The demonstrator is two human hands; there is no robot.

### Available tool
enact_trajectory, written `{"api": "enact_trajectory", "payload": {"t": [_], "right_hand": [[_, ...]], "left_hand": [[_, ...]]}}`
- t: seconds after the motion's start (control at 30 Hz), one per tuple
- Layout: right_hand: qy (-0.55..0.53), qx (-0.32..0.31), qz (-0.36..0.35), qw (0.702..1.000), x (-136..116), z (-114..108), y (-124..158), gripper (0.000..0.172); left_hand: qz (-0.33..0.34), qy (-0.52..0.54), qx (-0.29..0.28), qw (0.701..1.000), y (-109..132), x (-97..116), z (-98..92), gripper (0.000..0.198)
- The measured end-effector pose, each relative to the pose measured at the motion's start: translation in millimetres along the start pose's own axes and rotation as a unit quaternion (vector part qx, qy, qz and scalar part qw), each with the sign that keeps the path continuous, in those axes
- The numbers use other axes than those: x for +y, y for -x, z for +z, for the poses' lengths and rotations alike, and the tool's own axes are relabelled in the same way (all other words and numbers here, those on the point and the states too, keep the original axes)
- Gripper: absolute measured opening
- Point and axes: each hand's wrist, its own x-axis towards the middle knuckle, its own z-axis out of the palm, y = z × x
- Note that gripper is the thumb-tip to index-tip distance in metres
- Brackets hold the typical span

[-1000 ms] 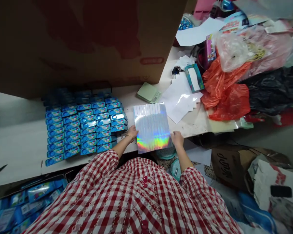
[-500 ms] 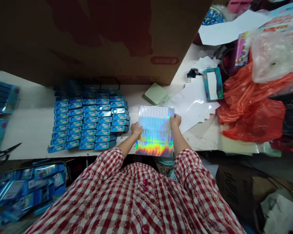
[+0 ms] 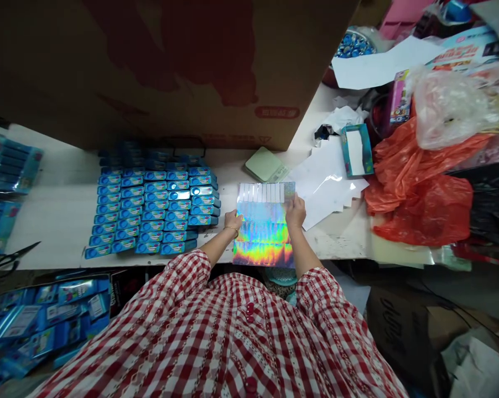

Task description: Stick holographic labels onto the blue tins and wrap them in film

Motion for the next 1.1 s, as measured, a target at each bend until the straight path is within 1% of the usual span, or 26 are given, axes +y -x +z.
{"api": "enact_trajectory", "payload": {"t": [0.03,0.1,0.2,0.3,0.37,0.43,0.53,0.6,0.67,0.7,0.73,0.8,0.87,0.9,0.93,0.97,1.0,1.07,1.1], "right_hand": [[-0.011,0.002,0.013,1.0,1,0,0,0.046],[-0.053,0.01,0.059,0.997,5,1,-3,0.045],[-0.147,-0.004,0.126,0.981,11,-1,-9,0.042],[-0.208,-0.021,0.14,0.968,15,-5,-12,0.037],[-0.239,-0.01,0.15,0.959,15,-8,-11,0.035],[-0.266,-0.002,0.162,0.95,14,-10,-9,0.036],[-0.277,-0.008,0.169,0.946,15,-16,-8,0.039],[-0.276,-0.012,0.169,0.946,16,-24,-10,0.043],[-0.258,-0.012,0.148,0.955,17,-35,-14,0.049],[-0.247,-0.008,0.126,0.961,16,-42,-17,0.053],[-0.235,-0.002,0.096,0.967,14,-49,-21,0.057],[-0.215,0.007,0.024,0.976,6,-65,-28,0.065],[-0.197,0.0,-0.055,0.979,-8,-82,-36,0.068],[-0.188,-0.011,-0.095,0.978,-17,-90,-39,0.068],[-0.185,-0.025,-0.132,0.974,-27,-98,-43,0.067],[-0.191,-0.041,-0.161,0.967,-38,-106,-45,0.061],[-0.207,-0.055,-0.18,0.96,-51,-113,-46,0.052],[-0.255,-0.078,-0.202,0.942,-78,-126,-40,0.029],[-0.276,-0.093,-0.214,0.933,-92,-132,-33,0.02]], "left_hand": [[0.003,-0.006,0.006,1.0,0,1,-0.4,0.022],[0.01,-0.023,0.024,0.999,-1,3,-1.5,0.018],[0.017,-0.036,0.035,0.999,-2,6,-2.9,0.013],[0.023,-0.039,0.034,0.998,-1,8,-2.4,0.01],[0.027,-0.035,0.032,0.999,0,9,-1.5,0.009],[0.026,-0.031,0.042,0.998,1,11,-1.5,0.008],[0.02,-0.018,0.08,0.996,2,20,-4.4,0.024],[0.026,0.024,0.074,0.997,2,30,-7.3,0.029],[0.039,0.076,0.04,0.996,5,42,-10.6,0.026],[0.049,0.102,0.019,0.993,8,47,-12.7,0.025],[0.062,0.129,-0.004,0.99,11,52,-15.5,0.025],[0.102,0.179,-0.061,0.977,22,59,-24.1,0.032],[0.155,0.222,-0.125,0.955,36,63,-37.3,0.041],[0.177,0.233,-0.147,0.945,43,64,-45.2,0.045],[0.195,0.239,-0.154,0.938,50,64,-53.7,0.046],[0.206,0.241,-0.153,0.936,57,63,-62.4,0.047],[0.212,0.239,-0.144,0.937,64,63,-71.1,0.048],[0.219,0.226,-0.105,0.943,77,61,-88.6,0.052],[0.229,0.215,-0.067,0.947,85,60,-97.4,0.055]]}}
